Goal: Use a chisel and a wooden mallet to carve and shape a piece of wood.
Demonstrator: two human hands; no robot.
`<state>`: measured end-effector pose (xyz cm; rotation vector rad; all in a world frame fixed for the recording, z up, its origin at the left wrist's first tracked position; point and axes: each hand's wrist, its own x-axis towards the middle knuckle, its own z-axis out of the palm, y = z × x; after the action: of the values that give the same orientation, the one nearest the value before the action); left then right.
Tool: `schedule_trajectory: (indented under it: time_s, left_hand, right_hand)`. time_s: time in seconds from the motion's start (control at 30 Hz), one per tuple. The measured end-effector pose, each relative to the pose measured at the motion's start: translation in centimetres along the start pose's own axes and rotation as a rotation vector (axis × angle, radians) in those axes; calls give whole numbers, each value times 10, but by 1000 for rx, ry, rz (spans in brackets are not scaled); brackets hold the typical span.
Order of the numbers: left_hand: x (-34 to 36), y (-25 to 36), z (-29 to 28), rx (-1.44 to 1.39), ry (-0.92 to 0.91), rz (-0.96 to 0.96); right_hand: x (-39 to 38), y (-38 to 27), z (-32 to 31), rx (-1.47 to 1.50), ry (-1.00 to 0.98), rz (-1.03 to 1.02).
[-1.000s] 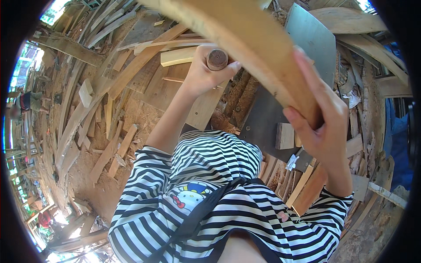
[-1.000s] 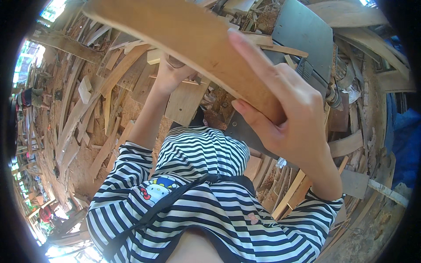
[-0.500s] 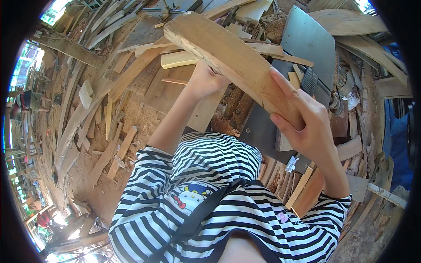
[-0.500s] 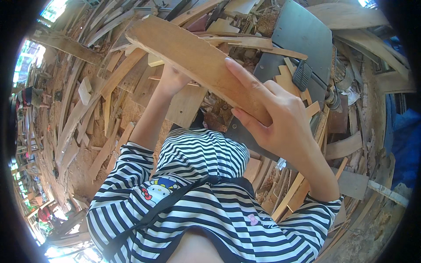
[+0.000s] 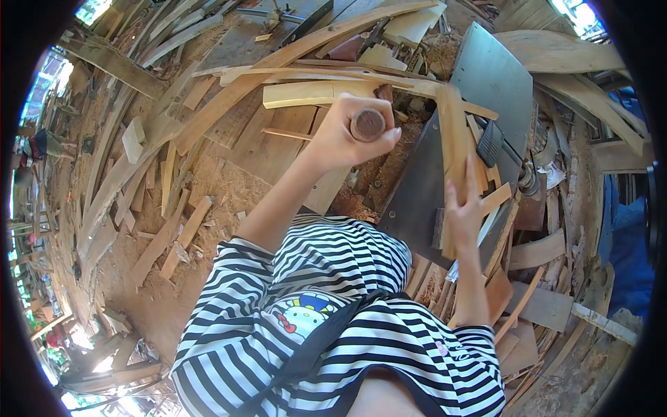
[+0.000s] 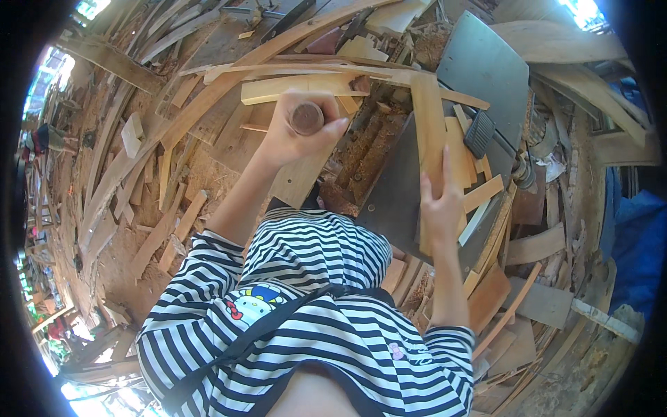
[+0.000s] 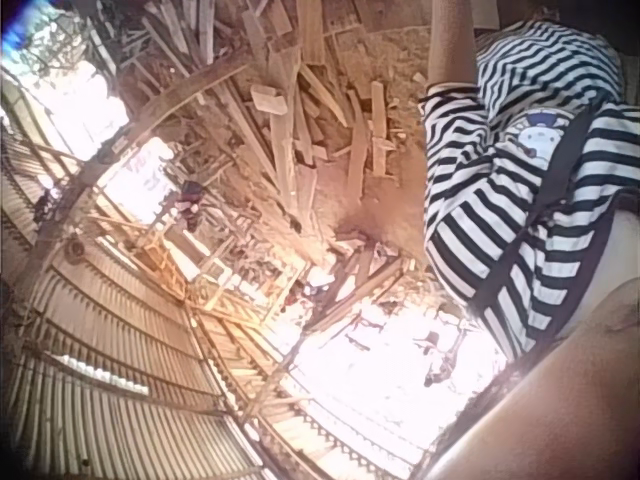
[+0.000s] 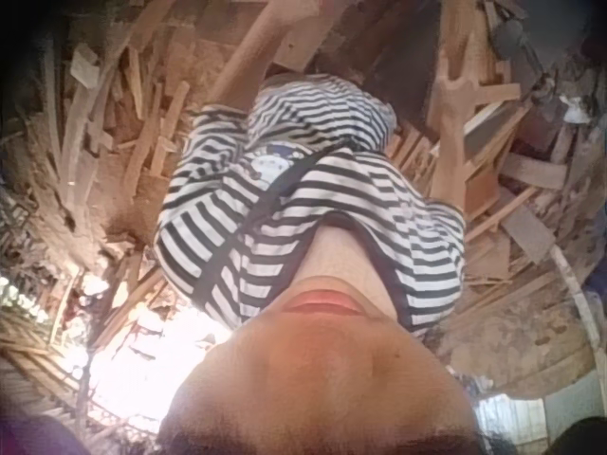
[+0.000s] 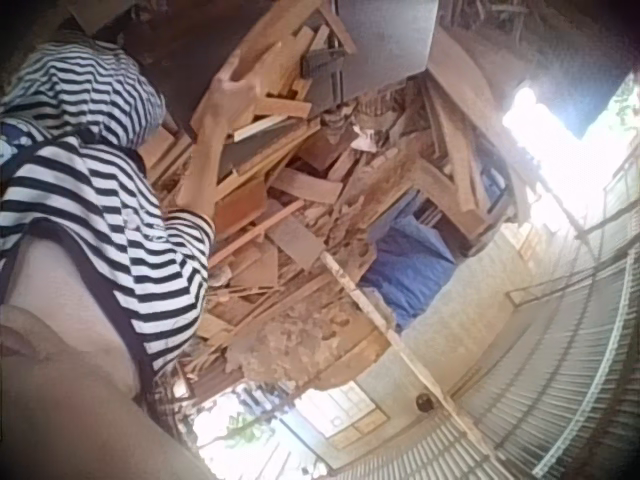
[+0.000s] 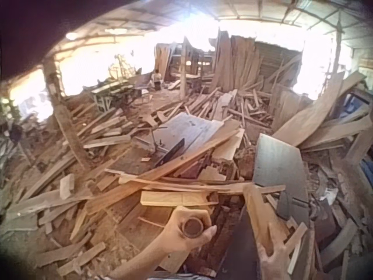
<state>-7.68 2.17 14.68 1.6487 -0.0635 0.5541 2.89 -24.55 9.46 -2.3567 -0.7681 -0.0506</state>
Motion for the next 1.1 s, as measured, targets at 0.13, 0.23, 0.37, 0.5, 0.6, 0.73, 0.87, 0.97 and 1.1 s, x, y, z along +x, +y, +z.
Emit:
schedule_trajectory:
  time_s: [0.13, 0.23, 0.37, 0.5, 0.6, 0.73, 0.87, 0.97, 1.1]
  left_hand:
    - [-2, 2, -3, -10, -2, 19]
    - [-10, 1, -11, -36, 24, -25]
    - [-7, -4, -12, 19, 20, 22]
    - [-6, -2, -14, 31, 0, 44]
    - [-9, 0, -20, 0, -8, 30]
    - [-14, 2, -22, -40, 14, 46]
    - [-10, -1, -17, -59, -7, 158]
    - [-10, -2, -15, -90, -18, 110]
    - [-14, -1, -16, -97, 4, 98]
  right_hand:
    - [-44, 63, 37, -136, -119, 392]
    - [-41, 47, 42, -238, -58, 344]
    - [-24, 24, 49, -548, -312, 399]
    - [-19, 30, 62, -691, -405, 338]
    - [-4, 25, 65, -758, -468, 288]
    - [53, -31, 78, -397, -183, -220]
    - [128, -79, 127, -66, -450, -628]
    - [163, -98, 175, -249, -488, -805]
    - [182, -114, 203, -400, -484, -957]
